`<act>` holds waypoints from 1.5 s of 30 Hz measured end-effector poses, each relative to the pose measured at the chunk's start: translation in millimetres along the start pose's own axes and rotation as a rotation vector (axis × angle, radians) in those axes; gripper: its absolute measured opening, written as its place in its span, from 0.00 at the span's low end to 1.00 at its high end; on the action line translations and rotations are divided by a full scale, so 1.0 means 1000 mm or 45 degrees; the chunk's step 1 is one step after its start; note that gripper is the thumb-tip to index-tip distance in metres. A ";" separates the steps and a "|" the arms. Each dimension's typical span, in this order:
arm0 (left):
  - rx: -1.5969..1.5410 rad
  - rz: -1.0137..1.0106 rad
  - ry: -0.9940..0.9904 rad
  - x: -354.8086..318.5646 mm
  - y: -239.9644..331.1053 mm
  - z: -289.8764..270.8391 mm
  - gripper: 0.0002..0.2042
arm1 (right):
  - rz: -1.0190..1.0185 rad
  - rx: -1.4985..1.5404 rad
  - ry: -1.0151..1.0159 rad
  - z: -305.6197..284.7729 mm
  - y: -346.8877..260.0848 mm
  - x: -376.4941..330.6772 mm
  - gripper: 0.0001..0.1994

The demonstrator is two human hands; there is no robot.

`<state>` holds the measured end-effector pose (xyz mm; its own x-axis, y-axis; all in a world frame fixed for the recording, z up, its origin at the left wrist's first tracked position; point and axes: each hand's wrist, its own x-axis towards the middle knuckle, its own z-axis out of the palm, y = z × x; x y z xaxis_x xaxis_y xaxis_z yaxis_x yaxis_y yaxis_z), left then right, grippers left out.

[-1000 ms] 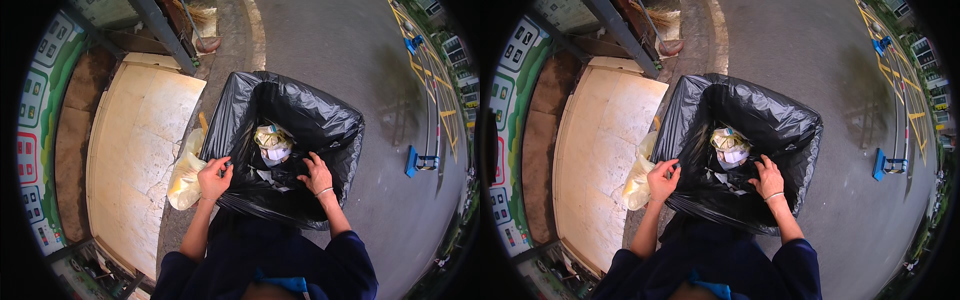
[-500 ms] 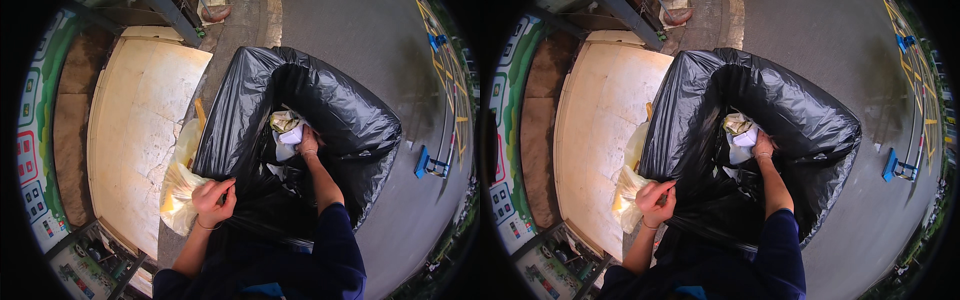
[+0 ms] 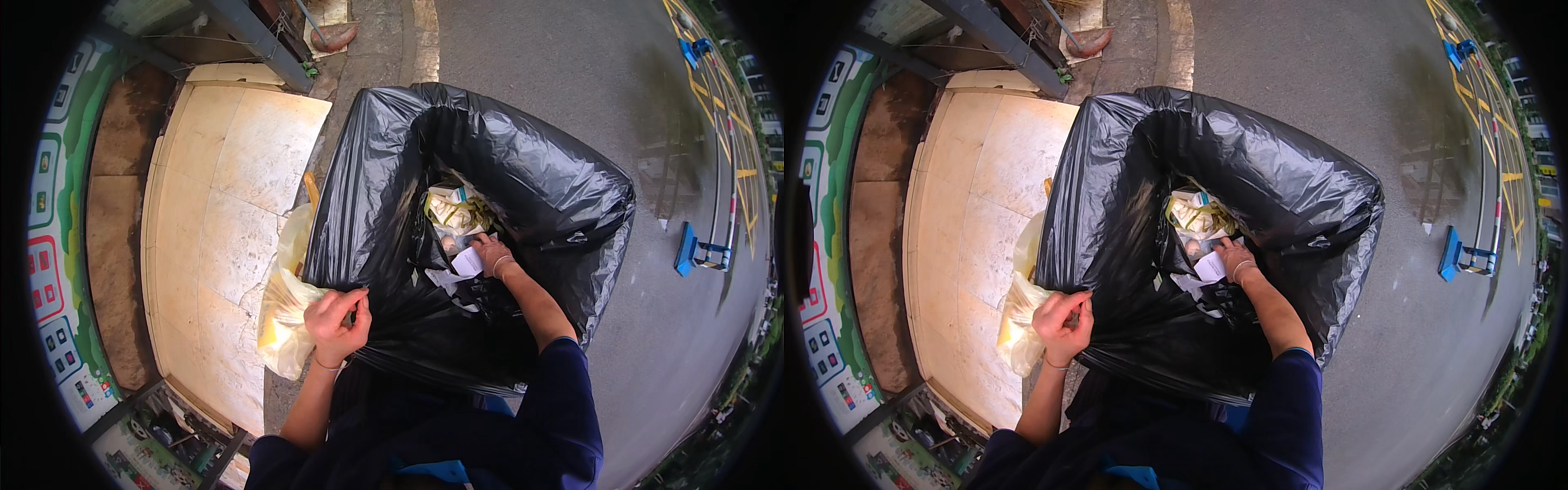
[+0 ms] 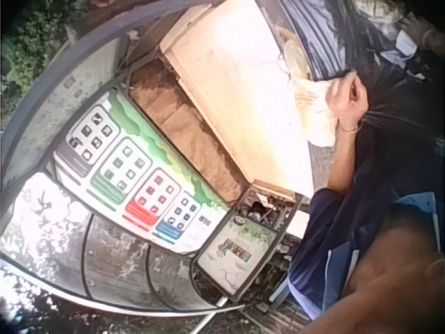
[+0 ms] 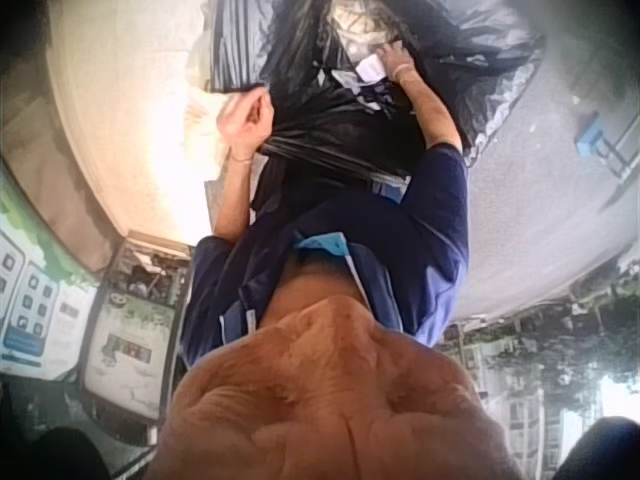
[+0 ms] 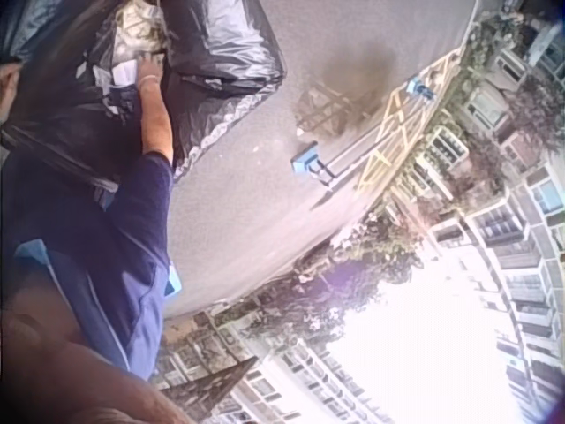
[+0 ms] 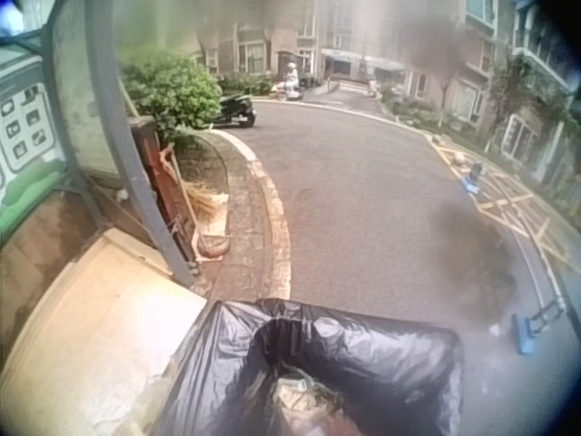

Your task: The person sorts recyclable items from a black trash bag, including cans, plastic bottles, and paper packaging, placing them into a blue collection bag. The person then uses a mop to clean the tiled floor of the recycling station and repositions the blue and grey bins.

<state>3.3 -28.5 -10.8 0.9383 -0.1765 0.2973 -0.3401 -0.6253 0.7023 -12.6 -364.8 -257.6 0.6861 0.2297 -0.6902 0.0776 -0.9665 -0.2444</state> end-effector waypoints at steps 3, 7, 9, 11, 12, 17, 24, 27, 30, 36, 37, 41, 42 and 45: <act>0.005 0.007 -0.018 0.001 0.000 -0.002 0.09 | -0.076 -0.210 0.247 0.037 0.008 -0.002 0.37; -0.015 -0.001 0.016 -0.001 0.000 -0.001 0.08 | -0.096 0.499 -0.138 -0.029 -0.012 -0.034 0.38; -0.019 -0.015 0.023 -0.001 0.001 -0.001 0.08 | 0.041 1.329 -0.103 -0.044 -0.021 -0.042 0.42; -0.020 -0.008 0.000 0.001 0.001 -0.002 0.08 | 0.290 1.350 -0.079 -0.026 -0.016 -0.038 0.45; 0.008 0.033 0.001 0.001 0.001 -0.001 0.08 | 0.369 1.055 -0.210 -0.021 -0.010 -0.035 0.46; 0.038 0.017 -0.068 0.001 0.002 -0.001 0.09 | 0.004 1.881 0.257 -0.085 -0.075 -0.064 0.30; 0.073 -0.016 -0.299 0.014 0.017 -0.001 0.42 | 0.310 2.927 0.202 -0.082 -0.182 -0.076 0.30; 0.151 -0.043 -0.375 0.011 0.021 -0.001 0.48 | 0.337 3.087 0.236 -0.097 -0.180 -0.093 0.32; 0.259 0.030 -0.441 0.016 0.026 0.000 0.50 | 0.310 3.114 0.285 -0.110 -0.180 -0.104 0.35; 0.326 -0.032 -0.426 0.019 0.036 0.003 0.43 | 0.192 3.025 0.233 -0.124 -0.180 -0.109 0.32; 0.347 -0.049 -0.437 0.020 0.037 0.005 0.41 | 0.162 3.059 0.207 -0.123 -0.178 -0.112 0.33; 0.299 -0.066 -0.384 0.021 0.032 0.007 0.29 | -0.071 3.106 0.091 -0.114 -0.173 -0.110 0.34; 0.293 -0.055 -0.362 0.021 0.031 0.008 0.28 | -0.188 3.109 -0.043 -0.106 -0.163 -0.105 0.34; 0.255 -0.036 -0.275 0.016 0.025 0.010 0.24 | -0.477 2.971 -0.378 -0.068 -0.092 -0.065 0.30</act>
<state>10.6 -54.4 5.1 0.9460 -0.3012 0.1201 -0.3150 -0.7661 0.5603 -15.1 -298.2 -143.5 0.7441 0.5014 -0.4415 -0.6367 0.7325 -0.2412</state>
